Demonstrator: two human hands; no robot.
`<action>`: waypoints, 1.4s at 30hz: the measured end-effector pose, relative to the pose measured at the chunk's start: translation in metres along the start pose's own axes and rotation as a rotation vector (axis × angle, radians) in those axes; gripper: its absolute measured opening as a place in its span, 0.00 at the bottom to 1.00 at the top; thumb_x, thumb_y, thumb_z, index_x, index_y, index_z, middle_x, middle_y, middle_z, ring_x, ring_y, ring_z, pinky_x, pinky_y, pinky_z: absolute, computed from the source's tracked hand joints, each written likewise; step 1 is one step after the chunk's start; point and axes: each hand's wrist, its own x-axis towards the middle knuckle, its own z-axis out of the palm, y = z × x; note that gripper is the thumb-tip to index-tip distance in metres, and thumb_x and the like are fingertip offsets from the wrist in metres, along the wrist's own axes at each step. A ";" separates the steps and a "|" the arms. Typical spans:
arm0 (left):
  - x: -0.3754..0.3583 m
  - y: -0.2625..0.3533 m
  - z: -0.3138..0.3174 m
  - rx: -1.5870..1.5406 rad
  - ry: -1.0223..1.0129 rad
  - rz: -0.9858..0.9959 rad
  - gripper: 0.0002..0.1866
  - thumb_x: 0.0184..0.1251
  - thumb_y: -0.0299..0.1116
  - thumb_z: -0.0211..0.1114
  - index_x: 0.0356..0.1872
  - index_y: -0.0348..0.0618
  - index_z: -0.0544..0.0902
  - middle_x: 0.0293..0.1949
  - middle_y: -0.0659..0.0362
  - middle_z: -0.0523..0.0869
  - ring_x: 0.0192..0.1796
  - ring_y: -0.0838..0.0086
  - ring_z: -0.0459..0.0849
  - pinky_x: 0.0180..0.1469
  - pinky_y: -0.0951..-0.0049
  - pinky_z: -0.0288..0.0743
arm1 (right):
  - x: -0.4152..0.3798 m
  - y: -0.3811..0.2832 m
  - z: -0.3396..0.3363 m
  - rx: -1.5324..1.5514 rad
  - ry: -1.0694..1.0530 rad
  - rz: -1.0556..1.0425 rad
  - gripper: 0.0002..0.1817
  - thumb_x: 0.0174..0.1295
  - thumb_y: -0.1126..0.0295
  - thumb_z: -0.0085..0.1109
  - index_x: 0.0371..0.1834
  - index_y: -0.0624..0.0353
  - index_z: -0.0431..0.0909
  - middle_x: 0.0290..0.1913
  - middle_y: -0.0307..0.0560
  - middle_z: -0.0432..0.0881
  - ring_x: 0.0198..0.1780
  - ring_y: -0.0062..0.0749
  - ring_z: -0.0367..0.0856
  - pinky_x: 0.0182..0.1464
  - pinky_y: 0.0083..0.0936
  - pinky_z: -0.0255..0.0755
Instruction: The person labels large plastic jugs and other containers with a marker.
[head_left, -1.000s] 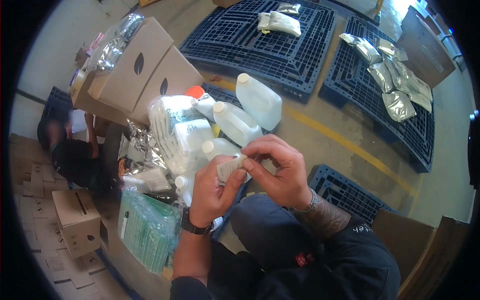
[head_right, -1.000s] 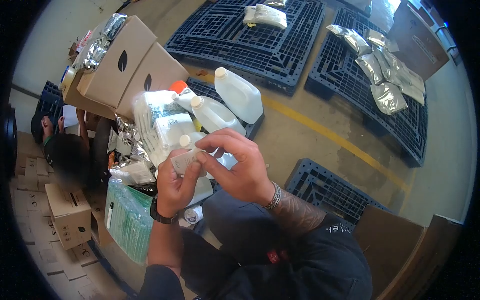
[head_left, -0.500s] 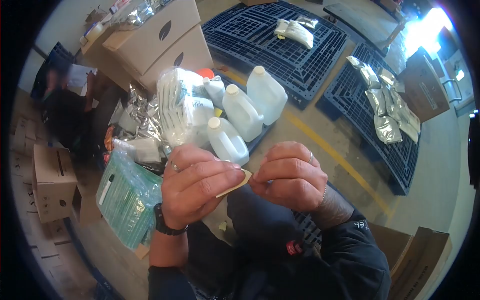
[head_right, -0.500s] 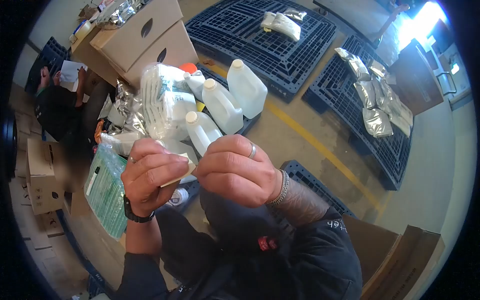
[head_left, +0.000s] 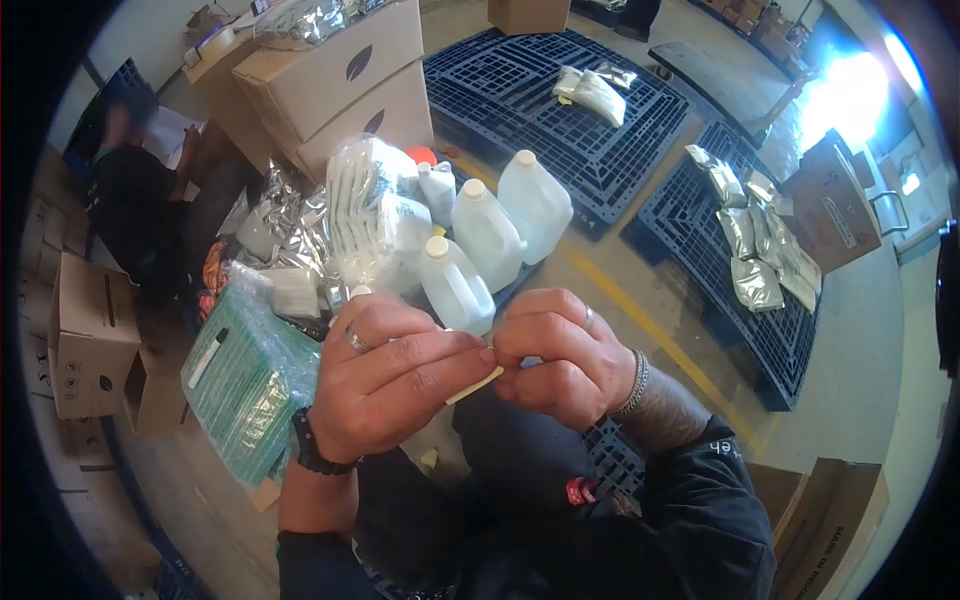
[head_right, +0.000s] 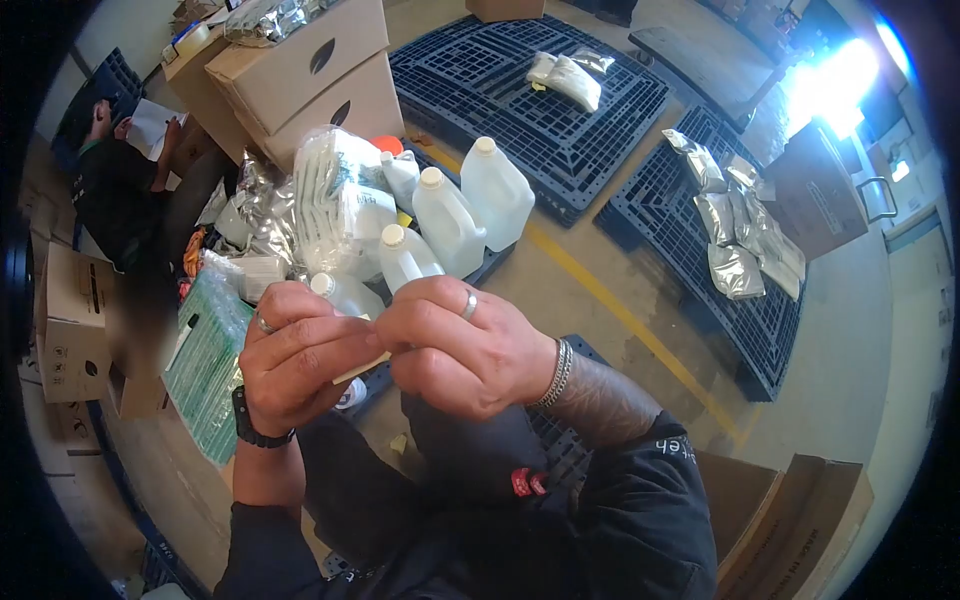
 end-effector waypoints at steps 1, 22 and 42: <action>0.000 0.001 -0.002 -0.001 0.004 0.002 0.17 0.48 0.29 0.73 0.44 0.50 0.92 0.43 0.68 0.90 0.42 0.74 0.83 0.42 0.69 0.75 | 0.001 0.000 0.001 0.015 -0.010 -0.004 0.12 0.46 0.75 0.65 0.35 0.63 0.76 0.43 0.50 0.81 0.43 0.44 0.81 0.46 0.36 0.80; -0.006 0.014 -0.024 0.070 0.000 0.009 0.15 0.49 0.26 0.74 0.42 0.50 0.92 0.41 0.65 0.91 0.41 0.71 0.82 0.43 0.66 0.76 | 0.009 -0.007 0.004 0.066 0.082 -0.076 0.11 0.50 0.78 0.66 0.36 0.64 0.76 0.44 0.53 0.82 0.43 0.44 0.82 0.46 0.34 0.81; -0.005 0.020 -0.036 0.178 -0.016 0.062 0.17 0.43 0.31 0.74 0.39 0.51 0.93 0.40 0.67 0.91 0.40 0.74 0.82 0.43 0.67 0.76 | 0.011 -0.010 0.010 0.064 0.111 -0.101 0.09 0.53 0.79 0.66 0.36 0.64 0.77 0.44 0.51 0.82 0.44 0.44 0.82 0.47 0.34 0.80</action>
